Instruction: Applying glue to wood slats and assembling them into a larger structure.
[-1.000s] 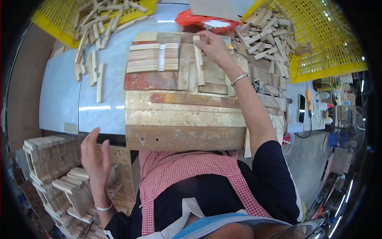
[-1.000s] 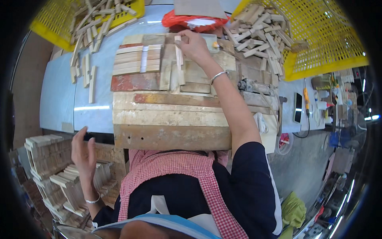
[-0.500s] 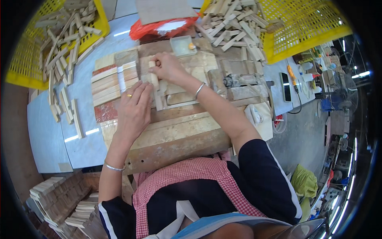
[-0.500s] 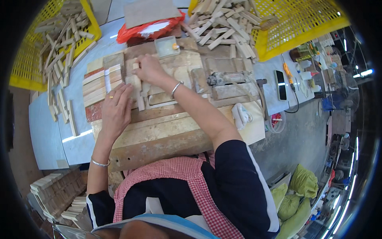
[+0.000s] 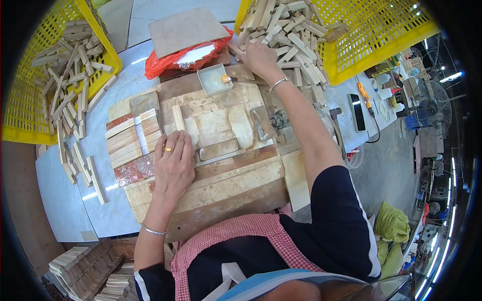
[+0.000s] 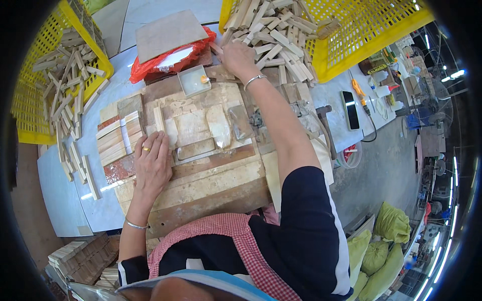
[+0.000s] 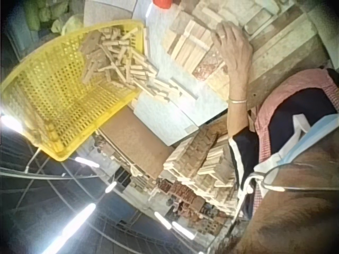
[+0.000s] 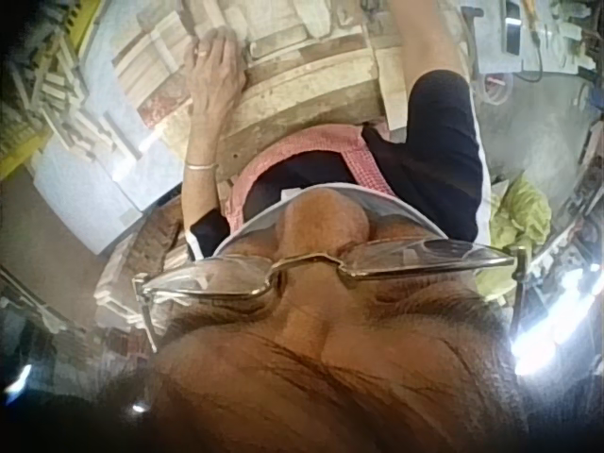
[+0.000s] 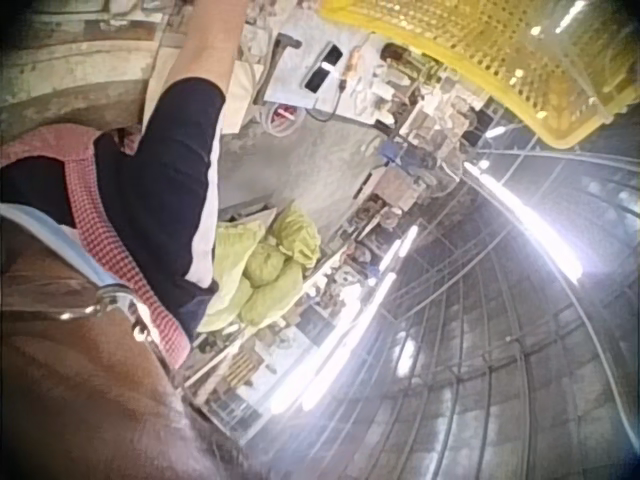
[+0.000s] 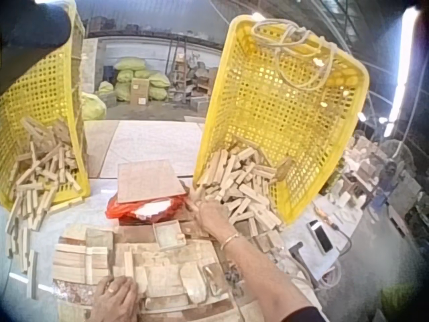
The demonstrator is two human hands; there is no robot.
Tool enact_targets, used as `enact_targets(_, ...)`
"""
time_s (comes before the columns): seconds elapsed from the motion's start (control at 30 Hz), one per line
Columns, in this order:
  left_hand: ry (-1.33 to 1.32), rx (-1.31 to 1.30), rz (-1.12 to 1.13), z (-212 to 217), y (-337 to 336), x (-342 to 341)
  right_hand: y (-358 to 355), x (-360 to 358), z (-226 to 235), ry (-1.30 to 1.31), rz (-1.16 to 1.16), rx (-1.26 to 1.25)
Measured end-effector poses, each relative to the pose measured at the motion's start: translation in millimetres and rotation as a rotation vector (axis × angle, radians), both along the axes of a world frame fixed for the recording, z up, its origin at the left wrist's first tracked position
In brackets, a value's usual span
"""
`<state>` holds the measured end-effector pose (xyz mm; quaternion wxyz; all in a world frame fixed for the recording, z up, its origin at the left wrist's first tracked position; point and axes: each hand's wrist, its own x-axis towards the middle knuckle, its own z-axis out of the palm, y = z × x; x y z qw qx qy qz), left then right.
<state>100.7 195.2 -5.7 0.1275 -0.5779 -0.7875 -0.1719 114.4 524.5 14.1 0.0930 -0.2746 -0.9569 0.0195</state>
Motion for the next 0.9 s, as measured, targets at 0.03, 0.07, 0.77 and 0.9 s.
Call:
enact_targets(0.03, 0.001, 0.002, 0.002, 0, 0, 0, 8, -3, -5, -0.132, -0.045, -0.023)
enact_targets(0.07, -0.013, 0.002, 0.002, 0, 0, 0, 14, -5, -13, -0.133, -0.027, -0.018)
enact_targets(0.77, -0.073, 0.019, -0.005, 3, -7, -10, -81, 115, 7, 0.408, -0.006, -1.170)
enact_targets(0.9, -0.078, 0.031, -0.009, 1, -8, -11, -109, 119, -9, 0.216, 0.438, -0.569)
